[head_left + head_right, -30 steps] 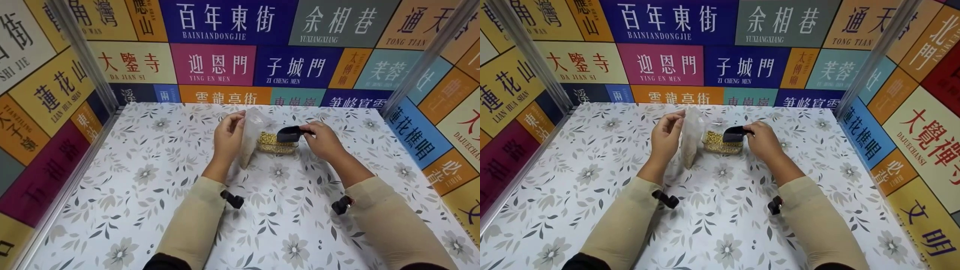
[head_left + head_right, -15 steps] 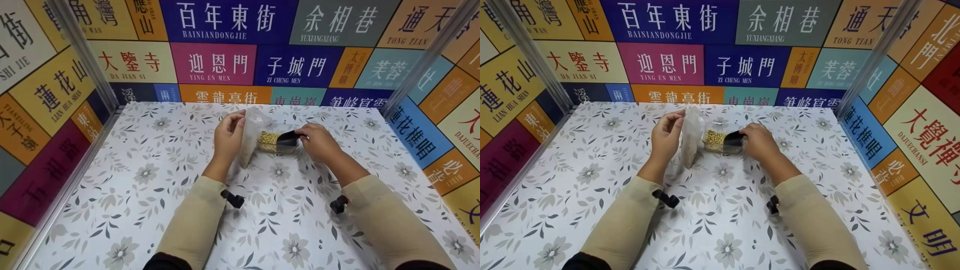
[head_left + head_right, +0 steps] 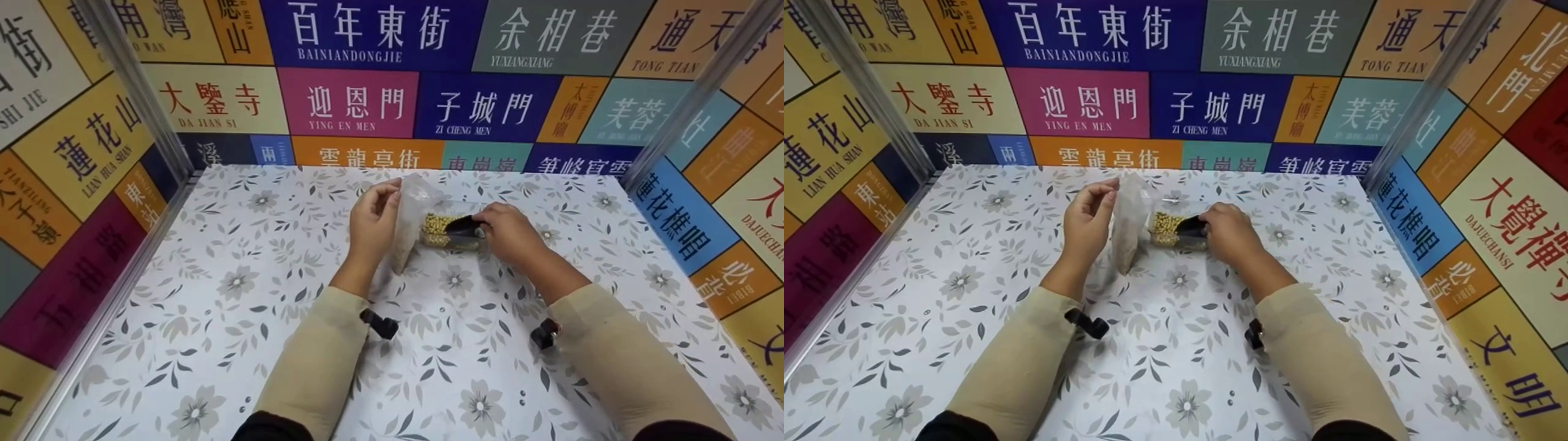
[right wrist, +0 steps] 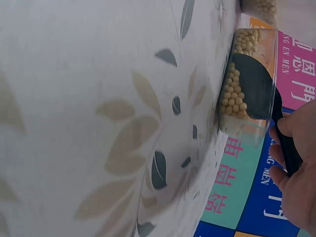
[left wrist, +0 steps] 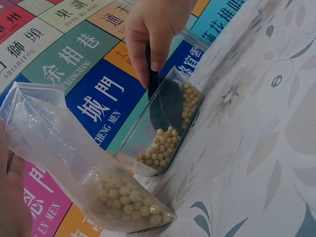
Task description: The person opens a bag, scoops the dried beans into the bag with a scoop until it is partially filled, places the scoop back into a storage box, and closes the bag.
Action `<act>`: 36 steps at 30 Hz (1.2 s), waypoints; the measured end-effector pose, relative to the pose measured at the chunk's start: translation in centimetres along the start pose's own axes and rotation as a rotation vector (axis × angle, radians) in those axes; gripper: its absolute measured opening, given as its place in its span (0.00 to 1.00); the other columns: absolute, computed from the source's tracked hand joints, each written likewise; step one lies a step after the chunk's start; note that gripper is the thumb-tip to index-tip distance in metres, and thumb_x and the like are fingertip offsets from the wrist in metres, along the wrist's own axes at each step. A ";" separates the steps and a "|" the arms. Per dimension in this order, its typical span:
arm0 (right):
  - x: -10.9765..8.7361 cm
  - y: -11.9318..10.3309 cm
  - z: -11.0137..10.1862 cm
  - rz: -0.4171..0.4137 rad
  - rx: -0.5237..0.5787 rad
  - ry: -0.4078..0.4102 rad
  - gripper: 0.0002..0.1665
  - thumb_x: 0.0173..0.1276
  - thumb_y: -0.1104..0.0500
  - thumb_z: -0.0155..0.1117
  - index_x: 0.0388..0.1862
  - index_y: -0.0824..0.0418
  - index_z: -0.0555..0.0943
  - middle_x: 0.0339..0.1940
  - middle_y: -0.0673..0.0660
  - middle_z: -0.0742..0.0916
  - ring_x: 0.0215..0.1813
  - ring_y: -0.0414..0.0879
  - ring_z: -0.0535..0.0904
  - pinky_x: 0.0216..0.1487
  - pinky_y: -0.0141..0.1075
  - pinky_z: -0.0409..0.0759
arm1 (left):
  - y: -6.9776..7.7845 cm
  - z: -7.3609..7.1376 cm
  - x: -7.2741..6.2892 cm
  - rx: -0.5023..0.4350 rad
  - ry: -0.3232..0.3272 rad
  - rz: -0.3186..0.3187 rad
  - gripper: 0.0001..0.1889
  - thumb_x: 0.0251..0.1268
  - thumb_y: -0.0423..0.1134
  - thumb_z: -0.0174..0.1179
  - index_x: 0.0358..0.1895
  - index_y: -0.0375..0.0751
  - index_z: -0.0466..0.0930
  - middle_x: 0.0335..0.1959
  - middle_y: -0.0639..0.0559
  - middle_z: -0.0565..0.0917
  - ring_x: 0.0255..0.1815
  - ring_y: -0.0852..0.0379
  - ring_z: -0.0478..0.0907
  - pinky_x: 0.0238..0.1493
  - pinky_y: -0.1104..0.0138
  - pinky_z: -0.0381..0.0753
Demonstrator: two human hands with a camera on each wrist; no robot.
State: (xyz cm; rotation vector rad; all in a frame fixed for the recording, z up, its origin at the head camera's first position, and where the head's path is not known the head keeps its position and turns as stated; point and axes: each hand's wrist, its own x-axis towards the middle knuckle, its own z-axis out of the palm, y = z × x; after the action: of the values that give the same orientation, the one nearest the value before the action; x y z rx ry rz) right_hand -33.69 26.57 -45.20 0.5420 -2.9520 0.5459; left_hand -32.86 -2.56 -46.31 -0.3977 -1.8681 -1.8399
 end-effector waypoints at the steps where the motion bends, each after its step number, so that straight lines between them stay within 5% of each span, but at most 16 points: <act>1: 0.1 -0.1 0.2 -0.001 0.007 -0.001 0.19 0.83 0.62 0.58 0.67 0.61 0.84 0.60 0.60 0.86 0.67 0.62 0.79 0.72 0.59 0.79 | 0.0 0.0 0.0 -0.003 0.002 -0.002 0.08 0.82 0.37 0.60 0.52 0.37 0.84 0.63 0.51 0.88 0.67 0.58 0.83 0.70 0.69 0.83; 18: 1.0 0.3 2.3 0.097 0.299 -0.056 0.21 0.85 0.61 0.55 0.72 0.59 0.81 0.68 0.62 0.82 0.72 0.60 0.78 0.74 0.57 0.78 | -0.1 0.1 0.0 0.021 0.000 0.012 0.07 0.83 0.38 0.59 0.50 0.39 0.83 0.62 0.50 0.88 0.66 0.59 0.84 0.69 0.69 0.85; 36: 1.3 0.1 3.0 0.134 0.390 -0.010 0.22 0.85 0.61 0.55 0.73 0.61 0.80 0.75 0.65 0.78 0.79 0.63 0.72 0.82 0.59 0.70 | -0.1 0.1 0.0 -0.006 0.005 0.020 0.07 0.82 0.36 0.60 0.51 0.36 0.84 0.62 0.48 0.88 0.66 0.56 0.85 0.69 0.68 0.85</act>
State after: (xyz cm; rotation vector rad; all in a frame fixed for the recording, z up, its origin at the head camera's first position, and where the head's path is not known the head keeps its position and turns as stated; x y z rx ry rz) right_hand -35.07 25.17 -47.83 0.3761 -2.9132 1.1494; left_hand -32.97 -2.43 -46.39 -0.4123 -1.8493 -1.8316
